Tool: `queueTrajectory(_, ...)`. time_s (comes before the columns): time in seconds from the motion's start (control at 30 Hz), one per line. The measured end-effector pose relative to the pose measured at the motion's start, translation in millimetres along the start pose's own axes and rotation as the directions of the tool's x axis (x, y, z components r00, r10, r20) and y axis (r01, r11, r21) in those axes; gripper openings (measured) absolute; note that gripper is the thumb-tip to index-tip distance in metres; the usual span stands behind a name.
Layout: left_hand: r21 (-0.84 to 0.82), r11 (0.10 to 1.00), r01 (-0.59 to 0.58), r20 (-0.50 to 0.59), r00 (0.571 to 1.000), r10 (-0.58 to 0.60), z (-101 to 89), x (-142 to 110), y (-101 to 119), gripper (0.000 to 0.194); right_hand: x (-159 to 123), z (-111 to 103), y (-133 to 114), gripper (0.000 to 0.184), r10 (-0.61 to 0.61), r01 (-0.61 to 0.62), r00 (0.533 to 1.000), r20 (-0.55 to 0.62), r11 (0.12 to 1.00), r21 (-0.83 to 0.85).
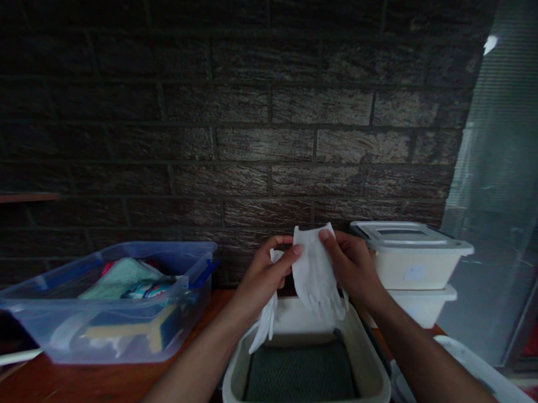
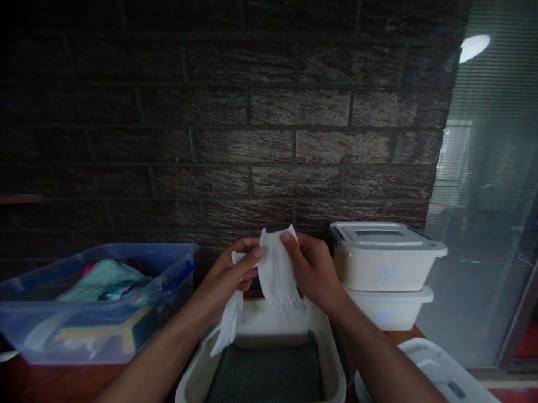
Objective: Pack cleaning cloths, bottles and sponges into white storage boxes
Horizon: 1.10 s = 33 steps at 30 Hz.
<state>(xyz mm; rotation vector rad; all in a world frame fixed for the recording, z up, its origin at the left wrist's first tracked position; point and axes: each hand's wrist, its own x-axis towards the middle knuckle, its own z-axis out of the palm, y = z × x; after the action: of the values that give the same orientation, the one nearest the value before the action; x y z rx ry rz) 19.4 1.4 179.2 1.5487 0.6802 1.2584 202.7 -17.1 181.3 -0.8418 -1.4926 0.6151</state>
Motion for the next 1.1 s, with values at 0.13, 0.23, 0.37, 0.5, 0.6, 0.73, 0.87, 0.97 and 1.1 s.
queueTrajectory(0.13, -0.03, 0.998, 0.054, 0.12, 0.992, -0.05, -2.7, -0.2, -2.2, 0.039, 2.6, -4.4, 4.9, 0.047, -0.05, 0.048, 0.998, -0.045, 0.998, -0.042)
queueTrajectory(0.23, 0.006, 0.999, -0.043, 0.038, 0.998, 0.043, -7.1, -0.2, -0.5, 0.037, 6.7, -10.5, 6.7, 0.047, -0.079, 0.073, 0.992, -0.097, 0.995, -0.064)
queueTrajectory(0.37, -0.008, 0.999, -0.046, 0.025, 0.999, 0.046, -9.2, -0.6, 2.0, 0.037, 8.1, -11.0, 5.6, 0.046, -0.09, 0.087, 0.994, -0.063, 0.995, -0.051)
queueTrajectory(0.5, -0.152, 0.988, 0.014, 0.047, 0.999, -0.007, -6.4, 0.3, 3.6, 0.036, 5.2, -6.4, 2.6, 0.041, -0.064, 0.056, 0.988, 0.143, 0.997, 0.061)
queueTrajectory(0.6, -0.155, 0.988, -0.019, -0.022, 1.0, 0.016, -7.4, 2.6, 4.6, 0.034, 4.2, -5.5, 1.9, 0.041, -0.053, 0.041, 0.979, 0.194, 0.997, 0.063)
queueTrajectory(0.73, 0.033, 0.989, -0.146, -0.106, 0.983, 0.148, -11.9, 4.2, 6.0, 0.03, 4.2, -4.3, 5.3, 0.04, -0.04, 0.029, 0.978, 0.206, 0.998, 0.055)
queueTrajectory(0.87, 0.211, 0.947, -0.242, -0.078, 0.962, 0.263, -14.2, 2.7, 8.7, 0.027, 4.5, -1.4, 11.4, 0.044, -0.027, 0.023, 0.984, 0.177, 0.999, 0.024)
queueTrajectory(0.97, 0.242, 0.938, -0.247, -0.115, 0.953, 0.281, -18.7, 2.1, 12.0, 0.027, 6.1, -2.5, 13.1, 0.049, -0.041, 0.043, 0.996, 0.085, 0.999, -0.019)
queueTrajectory(1.1, 0.215, 0.948, -0.233, -0.248, 0.926, 0.284, -29.1, 3.1, 15.6, 0.028, 8.0, -5.8, 10.4, 0.052, -0.076, 0.075, 0.996, -0.044, 0.997, -0.035)
